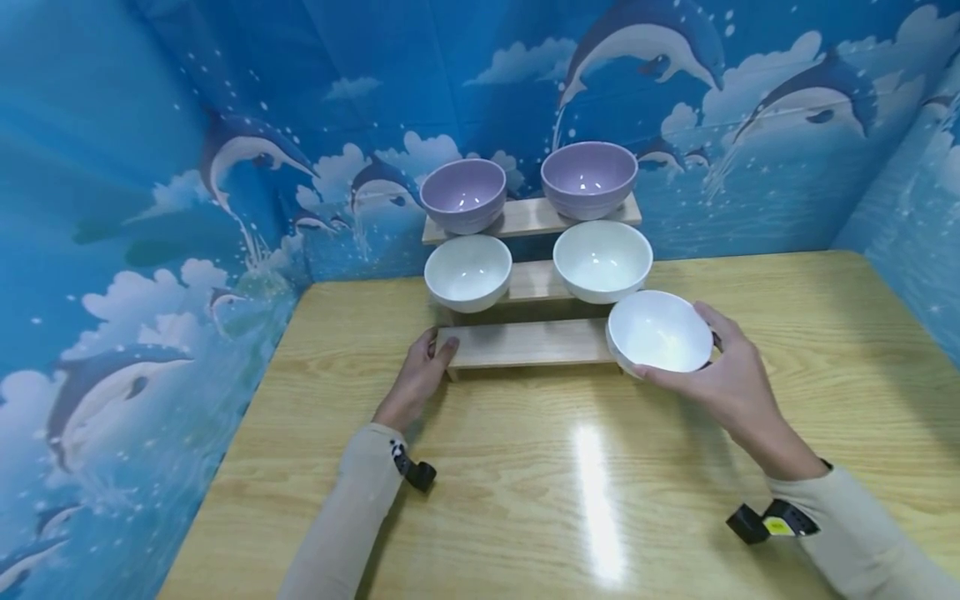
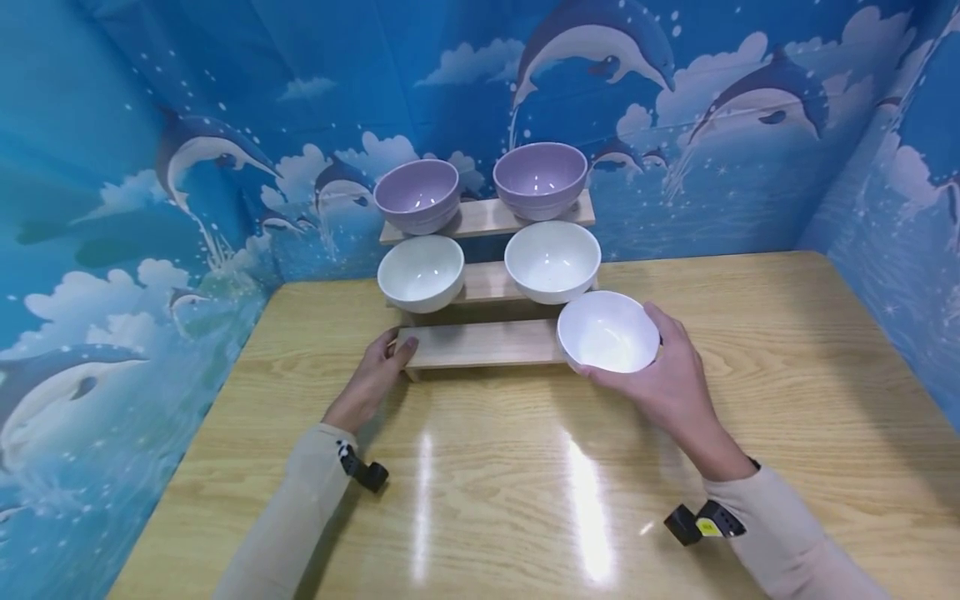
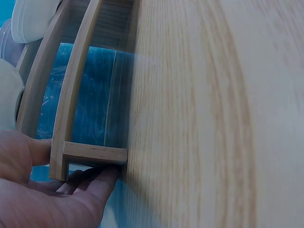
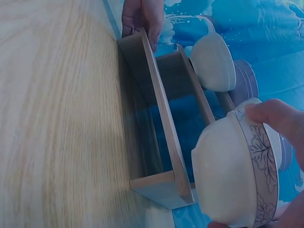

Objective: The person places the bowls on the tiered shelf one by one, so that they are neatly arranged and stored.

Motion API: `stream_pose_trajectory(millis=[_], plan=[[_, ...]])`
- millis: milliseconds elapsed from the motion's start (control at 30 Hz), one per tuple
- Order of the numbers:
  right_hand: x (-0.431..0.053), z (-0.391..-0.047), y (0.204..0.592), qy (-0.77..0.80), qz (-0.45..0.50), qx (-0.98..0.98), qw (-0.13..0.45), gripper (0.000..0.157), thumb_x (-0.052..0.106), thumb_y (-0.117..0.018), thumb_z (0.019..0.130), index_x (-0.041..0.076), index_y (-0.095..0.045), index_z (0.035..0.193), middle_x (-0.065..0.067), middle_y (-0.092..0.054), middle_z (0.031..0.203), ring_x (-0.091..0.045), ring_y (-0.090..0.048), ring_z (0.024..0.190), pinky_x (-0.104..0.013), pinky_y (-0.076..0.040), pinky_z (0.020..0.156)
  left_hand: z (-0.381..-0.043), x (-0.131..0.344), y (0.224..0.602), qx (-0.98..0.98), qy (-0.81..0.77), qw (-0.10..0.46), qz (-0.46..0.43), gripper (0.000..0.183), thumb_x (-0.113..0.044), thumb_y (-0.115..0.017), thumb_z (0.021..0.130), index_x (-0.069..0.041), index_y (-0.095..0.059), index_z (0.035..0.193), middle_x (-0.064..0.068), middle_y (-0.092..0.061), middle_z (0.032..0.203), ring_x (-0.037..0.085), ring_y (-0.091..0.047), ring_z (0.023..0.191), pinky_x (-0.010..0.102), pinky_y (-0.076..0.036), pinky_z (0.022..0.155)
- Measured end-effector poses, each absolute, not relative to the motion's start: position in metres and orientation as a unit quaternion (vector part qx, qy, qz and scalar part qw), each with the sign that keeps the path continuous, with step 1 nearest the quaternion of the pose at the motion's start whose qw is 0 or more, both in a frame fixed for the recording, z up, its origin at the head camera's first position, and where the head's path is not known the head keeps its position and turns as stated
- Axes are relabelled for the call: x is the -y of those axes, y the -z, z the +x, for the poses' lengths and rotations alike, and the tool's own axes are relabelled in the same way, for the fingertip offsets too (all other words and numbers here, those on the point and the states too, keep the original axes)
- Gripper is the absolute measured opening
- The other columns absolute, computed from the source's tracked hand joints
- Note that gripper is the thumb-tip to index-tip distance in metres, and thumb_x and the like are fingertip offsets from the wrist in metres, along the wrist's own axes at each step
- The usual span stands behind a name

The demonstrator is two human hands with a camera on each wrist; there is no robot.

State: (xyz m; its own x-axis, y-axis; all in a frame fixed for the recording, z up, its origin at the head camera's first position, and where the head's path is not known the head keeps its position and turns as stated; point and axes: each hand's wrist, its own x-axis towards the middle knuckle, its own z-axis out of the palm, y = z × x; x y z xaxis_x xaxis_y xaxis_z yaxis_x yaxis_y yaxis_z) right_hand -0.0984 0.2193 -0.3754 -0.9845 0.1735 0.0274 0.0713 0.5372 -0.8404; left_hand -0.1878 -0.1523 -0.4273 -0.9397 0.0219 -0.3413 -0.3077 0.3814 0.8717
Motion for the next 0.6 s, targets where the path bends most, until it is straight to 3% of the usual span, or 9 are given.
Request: stream_pose_trajectory(millis=[600], plan=[[-0.195,-0.102,0.380,-0.480,-0.016,0.875,0.058,0.122,0.038,-0.096,0.068,-0.002,-0.025,0.158,-0.030,-0.035,0.155,-0.049,-0.038,0.136,-0.069,-0.040,0.101,-0.191,0.151,0.428,-0.815,-0.550,0.152,-0.104,0.075,-0.048,-0.050,0.105,-0.016,-0.015,0.164,0.011,-0.025,0.166,0.028,-0.026,0.151,0.048,-0.027,0.122]])
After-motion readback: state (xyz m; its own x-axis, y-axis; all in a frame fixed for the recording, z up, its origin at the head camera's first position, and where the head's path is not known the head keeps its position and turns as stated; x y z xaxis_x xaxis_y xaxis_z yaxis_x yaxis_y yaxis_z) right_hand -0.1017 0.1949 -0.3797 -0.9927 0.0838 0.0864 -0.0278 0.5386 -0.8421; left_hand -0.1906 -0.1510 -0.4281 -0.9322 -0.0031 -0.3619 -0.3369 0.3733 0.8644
